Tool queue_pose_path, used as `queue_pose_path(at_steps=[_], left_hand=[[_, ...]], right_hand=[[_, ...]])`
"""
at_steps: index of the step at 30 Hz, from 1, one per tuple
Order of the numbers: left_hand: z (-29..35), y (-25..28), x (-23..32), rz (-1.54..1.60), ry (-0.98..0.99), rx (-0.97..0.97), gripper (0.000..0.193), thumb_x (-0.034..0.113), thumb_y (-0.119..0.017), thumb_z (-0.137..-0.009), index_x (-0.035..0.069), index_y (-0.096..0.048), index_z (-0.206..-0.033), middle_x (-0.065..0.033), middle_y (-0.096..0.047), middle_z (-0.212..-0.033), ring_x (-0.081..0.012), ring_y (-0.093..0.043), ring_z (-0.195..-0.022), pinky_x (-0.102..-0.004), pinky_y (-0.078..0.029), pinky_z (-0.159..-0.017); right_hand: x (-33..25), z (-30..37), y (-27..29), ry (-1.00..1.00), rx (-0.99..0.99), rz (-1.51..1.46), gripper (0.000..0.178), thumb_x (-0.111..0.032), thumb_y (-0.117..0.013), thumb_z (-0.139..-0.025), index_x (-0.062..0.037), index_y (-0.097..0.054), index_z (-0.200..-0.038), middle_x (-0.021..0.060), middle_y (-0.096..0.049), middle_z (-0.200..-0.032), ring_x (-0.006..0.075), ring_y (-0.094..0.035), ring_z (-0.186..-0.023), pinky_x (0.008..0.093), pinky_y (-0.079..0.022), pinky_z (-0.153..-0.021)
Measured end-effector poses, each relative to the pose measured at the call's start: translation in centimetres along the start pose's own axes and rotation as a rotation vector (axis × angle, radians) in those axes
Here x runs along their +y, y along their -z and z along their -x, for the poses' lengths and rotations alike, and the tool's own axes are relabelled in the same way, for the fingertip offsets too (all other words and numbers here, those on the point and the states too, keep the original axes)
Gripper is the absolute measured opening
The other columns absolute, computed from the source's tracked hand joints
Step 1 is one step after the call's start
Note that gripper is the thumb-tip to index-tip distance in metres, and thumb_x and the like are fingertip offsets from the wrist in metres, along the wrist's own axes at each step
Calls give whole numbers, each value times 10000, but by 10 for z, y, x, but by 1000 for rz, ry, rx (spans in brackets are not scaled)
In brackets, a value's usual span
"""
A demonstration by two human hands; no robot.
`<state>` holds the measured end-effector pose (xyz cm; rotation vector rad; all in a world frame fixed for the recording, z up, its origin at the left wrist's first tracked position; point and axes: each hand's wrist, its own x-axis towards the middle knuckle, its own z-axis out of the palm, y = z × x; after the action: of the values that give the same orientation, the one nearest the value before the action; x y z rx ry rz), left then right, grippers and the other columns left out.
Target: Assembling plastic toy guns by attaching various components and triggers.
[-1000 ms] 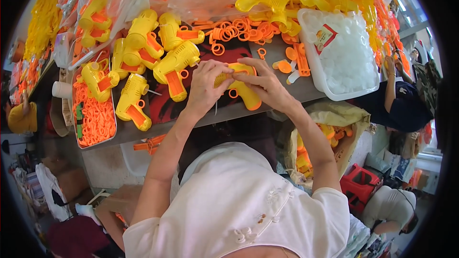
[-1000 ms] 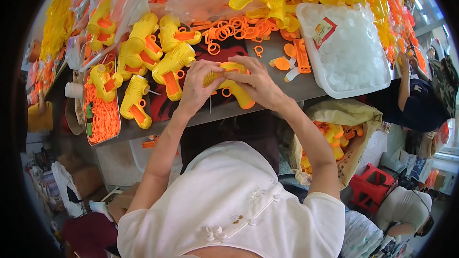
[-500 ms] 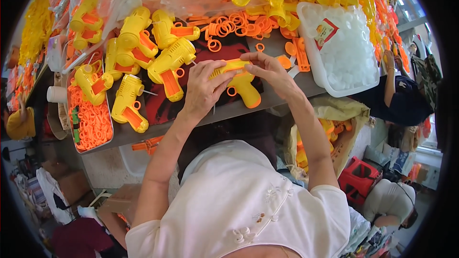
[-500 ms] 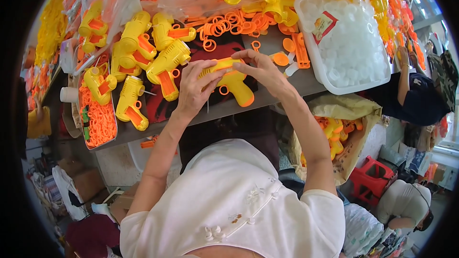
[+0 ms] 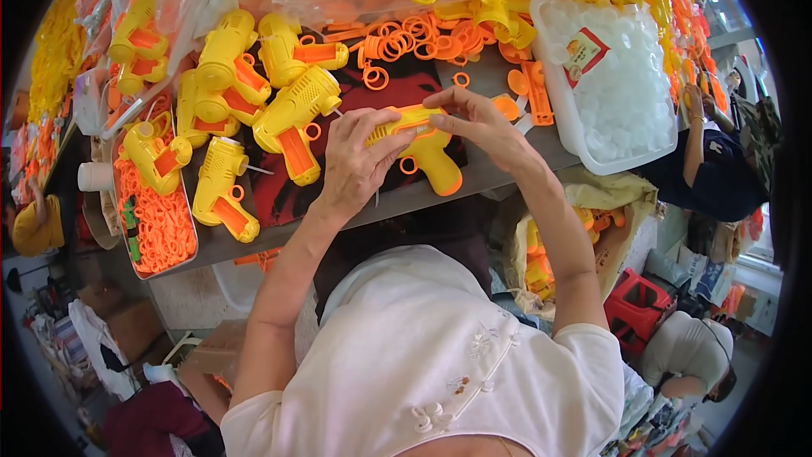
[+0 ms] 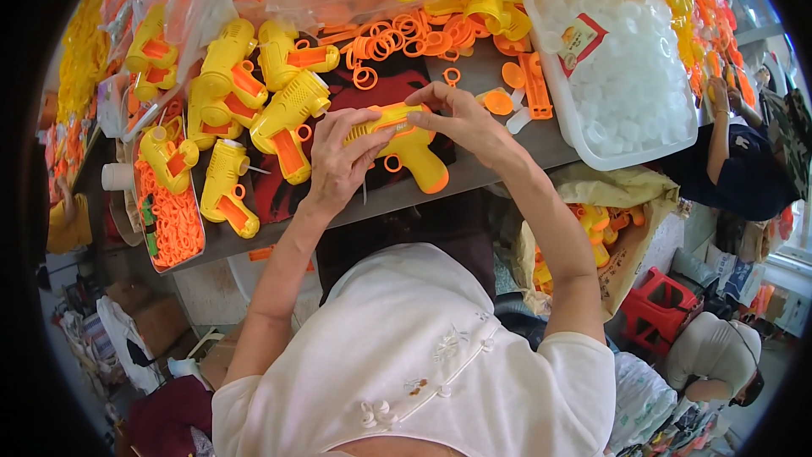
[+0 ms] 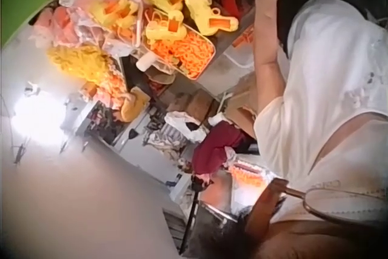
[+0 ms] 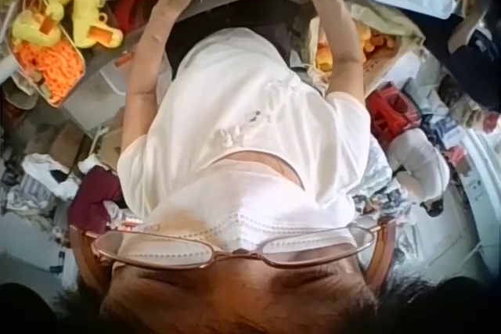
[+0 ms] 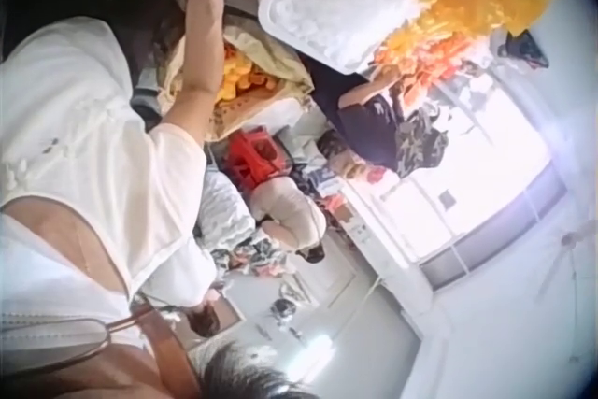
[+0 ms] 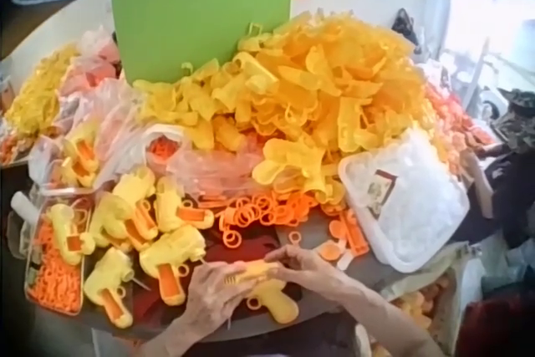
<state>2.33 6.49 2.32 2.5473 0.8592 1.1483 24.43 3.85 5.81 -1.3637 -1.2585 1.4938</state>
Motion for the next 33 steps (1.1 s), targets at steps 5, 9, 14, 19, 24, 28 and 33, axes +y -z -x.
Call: queue_pose_path(at_steps=[5,9,14,19,24,28,33], left_hand=[[0,0,-4,20,-27,-18,216,169,-720,-761,190,-701,-976,9,-594,-1097,-226,-547,-995,-378,-424,-826],[-1,-1,-6,12,-39,-16,253,160,-715,-750,195,-684,-999,10,-591,-1101,-226,-544,-999,-381,-419,-819],[0,-2,-8,21,-47,-18,284,144,-716,-733,206,-695,-1009,13,-592,-1094,-223,-544,-997,-382,-418,-816],[1,-2,-9,72,-22,-9,332,97,-726,-692,220,-728,-1000,21,-603,-1070,-216,-546,-993,-374,-416,-821],[2,1,-5,74,-19,-7,328,86,-739,-667,213,-736,-970,21,-612,-1048,-216,-552,-976,-364,-418,-829],[6,2,2,78,-14,25,281,86,-748,-669,193,-739,-930,17,-624,-1038,-218,-562,-953,-359,-418,-832],[-2,-10,-2,193,3,25,200,105,-771,-696,166,-728,-881,-23,-627,-1053,-242,-569,-983,-367,-424,-848]], right_hand=[[8,-2,2,31,-9,28,405,-266,-692,-866,-4,-569,-1149,28,-587,-1014,94,-512,-937,255,-423,-800],[7,-1,3,18,-47,24,444,-260,-682,-882,-11,-534,-1218,30,-569,-1122,97,-517,-1046,259,-407,-906],[6,-1,1,10,-35,37,426,-248,-676,-887,-8,-531,-1209,29,-564,-1111,93,-516,-1025,257,-410,-890],[8,-4,-1,11,-8,-2,400,-258,-701,-858,-19,-545,-1138,29,-569,-1034,113,-504,-970,262,-418,-822],[4,-6,1,-26,-78,132,365,-207,-663,-893,-12,-531,-1172,35,-570,-1087,97,-526,-1003,256,-423,-865],[8,-3,-1,70,-54,239,345,-192,-659,-894,-19,-528,-1163,42,-569,-1081,99,-533,-998,261,-430,-859],[28,10,-5,256,-36,145,458,-174,-714,-849,-6,-506,-1221,73,-570,-1111,164,-552,-1058,307,-459,-904]])
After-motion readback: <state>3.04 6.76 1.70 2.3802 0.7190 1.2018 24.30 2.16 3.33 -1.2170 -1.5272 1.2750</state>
